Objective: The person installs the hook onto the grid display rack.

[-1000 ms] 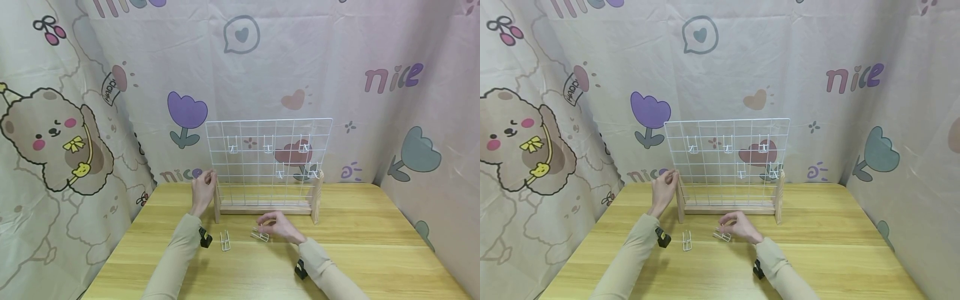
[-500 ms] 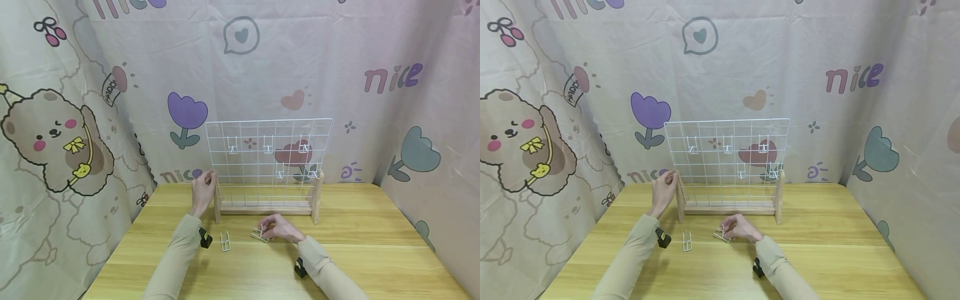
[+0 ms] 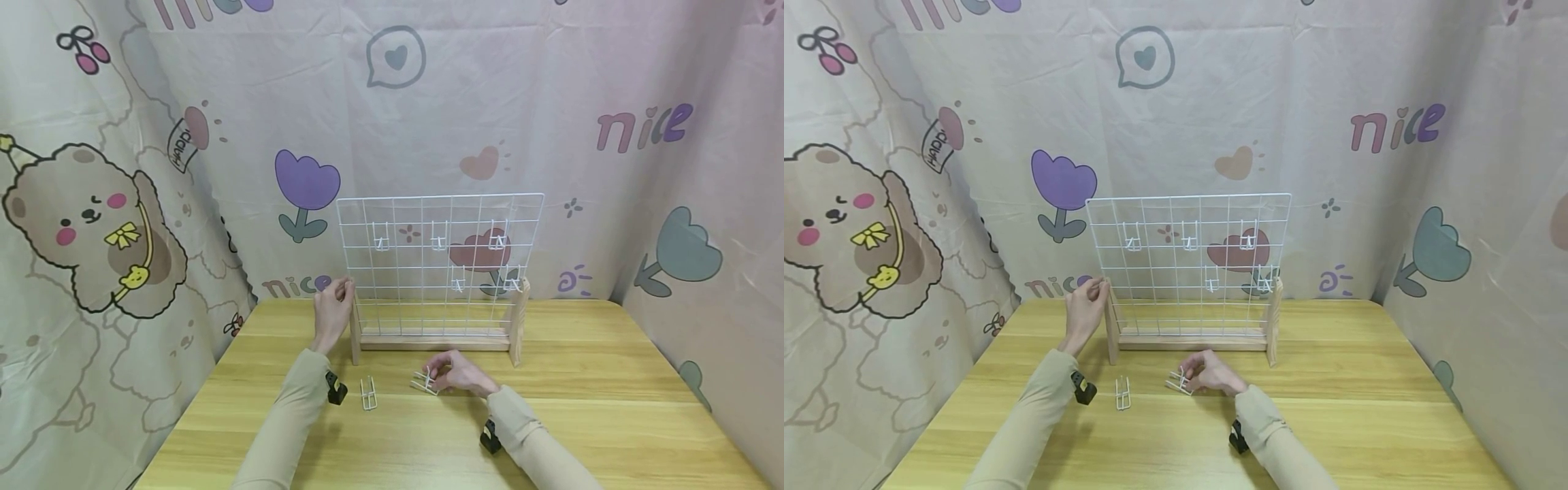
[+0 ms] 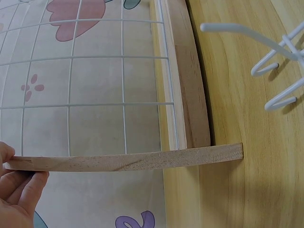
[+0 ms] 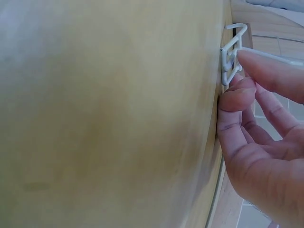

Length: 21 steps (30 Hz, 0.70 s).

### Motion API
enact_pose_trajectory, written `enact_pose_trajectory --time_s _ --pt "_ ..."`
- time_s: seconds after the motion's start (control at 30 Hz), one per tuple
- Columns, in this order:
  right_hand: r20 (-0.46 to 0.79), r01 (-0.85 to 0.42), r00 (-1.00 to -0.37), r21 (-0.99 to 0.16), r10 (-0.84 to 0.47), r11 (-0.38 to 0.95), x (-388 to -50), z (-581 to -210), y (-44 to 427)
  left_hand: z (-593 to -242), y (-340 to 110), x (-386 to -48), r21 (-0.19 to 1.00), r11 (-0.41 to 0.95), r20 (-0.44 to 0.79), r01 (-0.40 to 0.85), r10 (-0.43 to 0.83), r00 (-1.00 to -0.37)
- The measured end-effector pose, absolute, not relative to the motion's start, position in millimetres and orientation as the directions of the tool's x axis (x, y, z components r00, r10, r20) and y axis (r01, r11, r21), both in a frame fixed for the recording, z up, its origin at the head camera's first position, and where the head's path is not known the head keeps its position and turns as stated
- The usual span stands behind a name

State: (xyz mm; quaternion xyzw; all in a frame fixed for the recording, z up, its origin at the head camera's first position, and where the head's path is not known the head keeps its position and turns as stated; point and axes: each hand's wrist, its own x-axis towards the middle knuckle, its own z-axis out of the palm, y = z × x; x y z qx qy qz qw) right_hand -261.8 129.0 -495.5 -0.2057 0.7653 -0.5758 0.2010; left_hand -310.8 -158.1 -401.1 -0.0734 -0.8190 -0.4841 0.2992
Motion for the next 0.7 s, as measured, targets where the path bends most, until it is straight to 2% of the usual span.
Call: enact_pose_trajectory --time_s 0.4,0.7 --pt "-0.096 -0.073 -0.847 -0.953 -0.522 0.293 -261.9 -494.0 126.5 -401.1 -158.5 -310.5 0.746 0.522 0.566 0.415 -0.167 -0.808" --pt "-0.066 -0.102 -0.855 -0.951 -0.515 0.291 -259.9 -492.6 124.4 -401.8 -158.5 -311.1 0.745 0.526 0.565 0.41 -0.171 -0.808"
